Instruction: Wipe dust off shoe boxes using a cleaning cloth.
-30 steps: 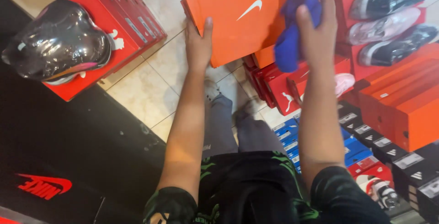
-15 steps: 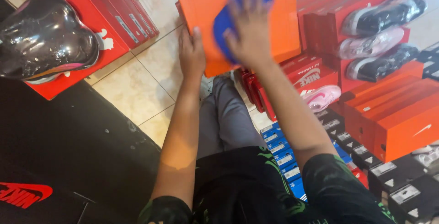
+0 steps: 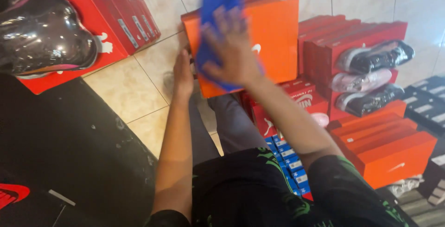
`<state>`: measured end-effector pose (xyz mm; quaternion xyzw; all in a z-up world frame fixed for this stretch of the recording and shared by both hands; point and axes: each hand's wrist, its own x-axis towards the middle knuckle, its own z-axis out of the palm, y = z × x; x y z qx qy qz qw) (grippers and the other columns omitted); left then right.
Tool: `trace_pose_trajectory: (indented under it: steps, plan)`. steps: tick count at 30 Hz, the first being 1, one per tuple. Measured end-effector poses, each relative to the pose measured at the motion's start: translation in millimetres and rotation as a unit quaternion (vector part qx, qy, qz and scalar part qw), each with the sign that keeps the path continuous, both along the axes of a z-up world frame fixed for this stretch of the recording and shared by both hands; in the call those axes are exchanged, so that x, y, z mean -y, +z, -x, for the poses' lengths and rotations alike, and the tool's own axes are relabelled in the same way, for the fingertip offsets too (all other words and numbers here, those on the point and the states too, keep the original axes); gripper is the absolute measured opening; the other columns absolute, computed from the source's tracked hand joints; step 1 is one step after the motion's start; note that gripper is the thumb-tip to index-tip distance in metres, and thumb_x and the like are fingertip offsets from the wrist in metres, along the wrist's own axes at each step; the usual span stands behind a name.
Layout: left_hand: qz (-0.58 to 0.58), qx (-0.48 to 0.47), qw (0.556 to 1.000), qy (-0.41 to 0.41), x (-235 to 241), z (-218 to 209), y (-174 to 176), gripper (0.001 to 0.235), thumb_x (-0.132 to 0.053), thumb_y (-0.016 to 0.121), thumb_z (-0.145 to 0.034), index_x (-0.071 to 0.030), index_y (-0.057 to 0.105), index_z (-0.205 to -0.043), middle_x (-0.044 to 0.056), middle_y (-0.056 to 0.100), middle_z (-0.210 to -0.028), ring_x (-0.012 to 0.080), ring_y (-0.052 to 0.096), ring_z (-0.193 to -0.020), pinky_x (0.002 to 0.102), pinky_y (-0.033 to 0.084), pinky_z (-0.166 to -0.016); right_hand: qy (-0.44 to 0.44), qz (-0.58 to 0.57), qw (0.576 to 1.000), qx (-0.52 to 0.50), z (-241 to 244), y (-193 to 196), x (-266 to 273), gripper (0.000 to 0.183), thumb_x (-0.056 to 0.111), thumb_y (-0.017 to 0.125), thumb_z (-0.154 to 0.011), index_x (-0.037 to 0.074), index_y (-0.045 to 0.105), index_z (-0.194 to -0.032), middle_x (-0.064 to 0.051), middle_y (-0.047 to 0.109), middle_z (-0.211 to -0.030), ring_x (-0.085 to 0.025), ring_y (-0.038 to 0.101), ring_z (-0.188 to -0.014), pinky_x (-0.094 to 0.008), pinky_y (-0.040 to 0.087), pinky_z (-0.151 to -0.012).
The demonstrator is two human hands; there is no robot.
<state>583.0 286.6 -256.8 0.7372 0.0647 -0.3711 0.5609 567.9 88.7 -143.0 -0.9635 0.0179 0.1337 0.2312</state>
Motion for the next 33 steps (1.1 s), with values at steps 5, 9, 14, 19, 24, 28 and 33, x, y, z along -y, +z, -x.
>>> trace_pose_trajectory:
  steps: [5, 9, 14, 19, 24, 28, 33]
  plan:
    - [0.050, -0.120, 0.989, 0.077, -1.9, -15.7, 22.4, 0.090, -0.076, 0.018, -0.086, -0.017, 0.057, -0.142, 0.007, 0.065, -0.139, 0.0214, 0.064, -0.124, 0.036, 0.054, -0.088, 0.038, 0.003, 0.998, 0.040, 37.0, -11.3, -15.0, 0.075, 0.062, 0.053, -0.101, 0.017, 0.044, -0.161, -0.017, 0.023, -0.168, -0.046, 0.015, -0.155, -0.070, 0.013, -0.121]
    - [0.018, -0.158, 0.984, 0.077, -13.0, -23.2, 14.5, 0.100, -0.086, 0.016, -0.075, -0.024, 0.057, -0.142, 0.004, 0.066, -0.135, 0.0215, 0.065, -0.118, 0.040, 0.060, -0.071, -0.090, -0.015, 0.995, 0.035, 79.3, -10.6, 53.5, 0.071, 0.049, 0.055, -0.097, 0.018, 0.042, -0.160, -0.021, 0.023, -0.169, -0.053, 0.012, -0.156, -0.080, 0.009, -0.118]
    - [0.006, -0.117, 0.990, 0.078, -22.0, -30.3, 24.9, 0.100, -0.086, 0.019, -0.077, -0.018, 0.061, -0.137, 0.006, 0.071, -0.128, 0.0227, 0.070, -0.111, 0.038, 0.056, -0.074, -0.138, 0.047, 0.988, 0.054, 54.7, -21.6, 41.5, 0.073, 0.058, 0.048, -0.108, 0.024, 0.024, -0.169, -0.014, 0.007, -0.174, -0.047, -0.001, -0.160, -0.075, 0.005, -0.128]
    - [0.041, -0.076, 0.995, 0.045, -35.0, -36.1, 21.7, 0.103, -0.085, 0.017, -0.081, -0.011, 0.055, -0.142, 0.007, 0.070, -0.130, 0.0207, 0.068, -0.112, 0.034, 0.054, -0.084, -0.051, -0.036, 0.997, 0.053, 18.2, -18.8, -46.5, 0.092, 0.052, 0.086, -0.082, 0.012, 0.048, -0.156, -0.027, 0.027, -0.164, -0.057, 0.017, -0.151, -0.076, 0.009, -0.121]
    - [0.029, 0.010, 0.999, 0.031, -47.0, -48.1, 21.2, 0.082, -0.068, 0.016, -0.106, -0.007, 0.060, -0.139, 0.017, 0.069, -0.124, 0.0330, 0.067, -0.109, 0.048, 0.052, -0.085, -0.186, -0.066, 0.971, 0.136, 83.5, -32.8, -16.2, 0.072, 0.042, 0.071, -0.089, 0.016, 0.052, -0.153, -0.022, 0.035, -0.163, -0.047, 0.021, -0.153, -0.062, 0.007, -0.124]
    - [0.000, -0.054, 0.998, 0.012, -37.0, -62.5, 43.9, 0.090, -0.077, 0.023, -0.089, -0.012, 0.059, -0.138, 0.005, 0.069, -0.124, 0.0191, 0.064, -0.108, 0.034, 0.049, -0.089, -0.289, 0.005, 0.954, 0.083, 102.7, -18.5, 48.4, 0.065, 0.033, 0.061, -0.099, 0.016, 0.043, -0.159, -0.017, 0.023, -0.170, -0.051, 0.006, -0.157, -0.078, 0.005, -0.124]
    - [0.011, -0.018, 1.000, 0.002, -15.5, -46.3, 44.5, 0.086, -0.074, 0.023, -0.093, -0.009, 0.053, -0.142, 0.012, 0.063, -0.136, 0.0235, 0.062, -0.117, 0.038, 0.048, -0.092, -0.233, 0.034, 0.970, 0.064, 62.4, -33.4, 44.7, 0.078, 0.065, 0.049, -0.107, 0.017, 0.035, -0.167, -0.018, 0.007, -0.172, -0.047, 0.002, -0.160, -0.074, 0.007, -0.129]
